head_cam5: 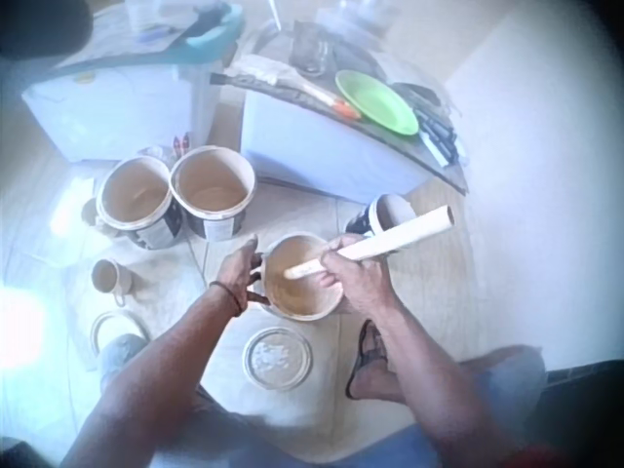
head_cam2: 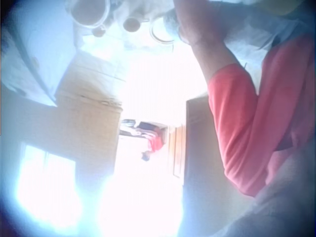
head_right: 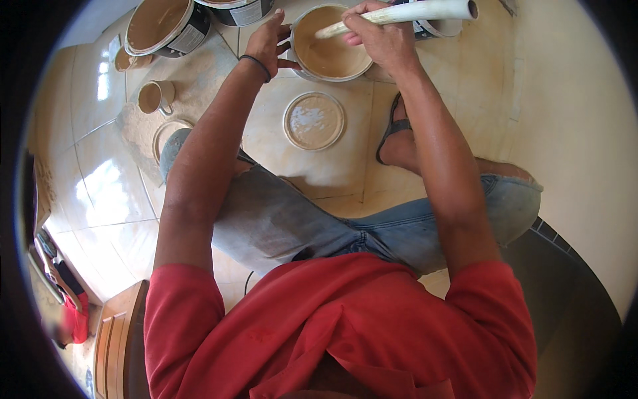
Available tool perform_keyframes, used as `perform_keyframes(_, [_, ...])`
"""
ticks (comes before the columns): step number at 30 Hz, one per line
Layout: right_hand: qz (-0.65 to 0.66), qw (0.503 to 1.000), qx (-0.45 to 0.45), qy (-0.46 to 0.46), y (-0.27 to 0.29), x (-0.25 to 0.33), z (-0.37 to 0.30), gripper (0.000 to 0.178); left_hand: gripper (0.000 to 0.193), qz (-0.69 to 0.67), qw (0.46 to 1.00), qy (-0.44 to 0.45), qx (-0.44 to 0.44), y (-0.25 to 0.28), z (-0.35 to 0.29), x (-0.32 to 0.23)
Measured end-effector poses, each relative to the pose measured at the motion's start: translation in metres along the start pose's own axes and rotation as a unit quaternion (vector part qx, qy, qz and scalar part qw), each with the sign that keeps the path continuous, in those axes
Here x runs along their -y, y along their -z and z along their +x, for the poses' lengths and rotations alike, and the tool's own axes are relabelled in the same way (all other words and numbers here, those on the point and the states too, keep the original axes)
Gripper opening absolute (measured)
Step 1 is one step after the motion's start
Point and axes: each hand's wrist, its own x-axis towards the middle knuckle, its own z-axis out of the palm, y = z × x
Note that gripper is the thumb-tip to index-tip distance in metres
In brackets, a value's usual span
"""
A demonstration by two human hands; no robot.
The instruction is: The person fills a cup with water from a sink, carries it upstairs, and pours it into a bucket of paint. They then sit on the floor and stir the paint mixture using a white stick.
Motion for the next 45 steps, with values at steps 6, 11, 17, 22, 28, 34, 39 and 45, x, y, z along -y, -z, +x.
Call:
perform_keyframes(6, [-0.142, 0.989, -0.022, -0.031, 0.02, 0.0, -0.009, 0.014, 0.079, -0.01, 1.0, 0.012, 0.007, -0.003, -0.004, -0.001])
perform_keyframes(11, [0.046, 0.998, -0.001, -0.037, -0.004, 0.003, -0.013, 0.013, 0.077, -0.015, 1.0, 0.001, -0.004, 0.002, 0.001, 0.004])
perform_keyframes(17, [-0.127, 0.991, -0.038, 0.004, 0.026, -0.008, 0.002, 0.015, 0.076, -0.026, 1.0, 0.007, -0.012, -0.003, 0.001, 0.003])
perform_keyframes(22, [-0.017, 0.997, 0.027, -0.071, 0.016, -0.003, -0.009, 0.014, 0.075, -0.021, 0.999, -0.001, -0.026, 0.0, 0.001, 0.003])
perform_keyframes(28, [-0.077, 0.996, 0.032, 0.016, 0.033, -0.01, 0.02, 0.015, 0.076, -0.031, 0.999, 0.008, -0.01, -0.001, 0.003, 0.002])
perform_keyframes(34, [-0.076, 0.995, 0.043, -0.051, 0.029, -0.01, -0.011, 0.016, 0.086, -0.03, 0.999, 0.018, -0.029, -0.008, -0.004, -0.01])
perform_keyframes(39, [0.009, 1.0, 0.004, 0.011, 0.008, 0.0, 0.007, 0.017, 0.1, -0.036, 0.997, 0.062, -0.03, -0.008, 0.016, -0.015])
perform_keyframes(45, [-0.135, 0.991, -0.016, -0.02, 0.031, -0.005, 0.007, 0.016, 0.095, -0.046, 0.996, 0.052, -0.052, -0.012, 0.009, -0.023])
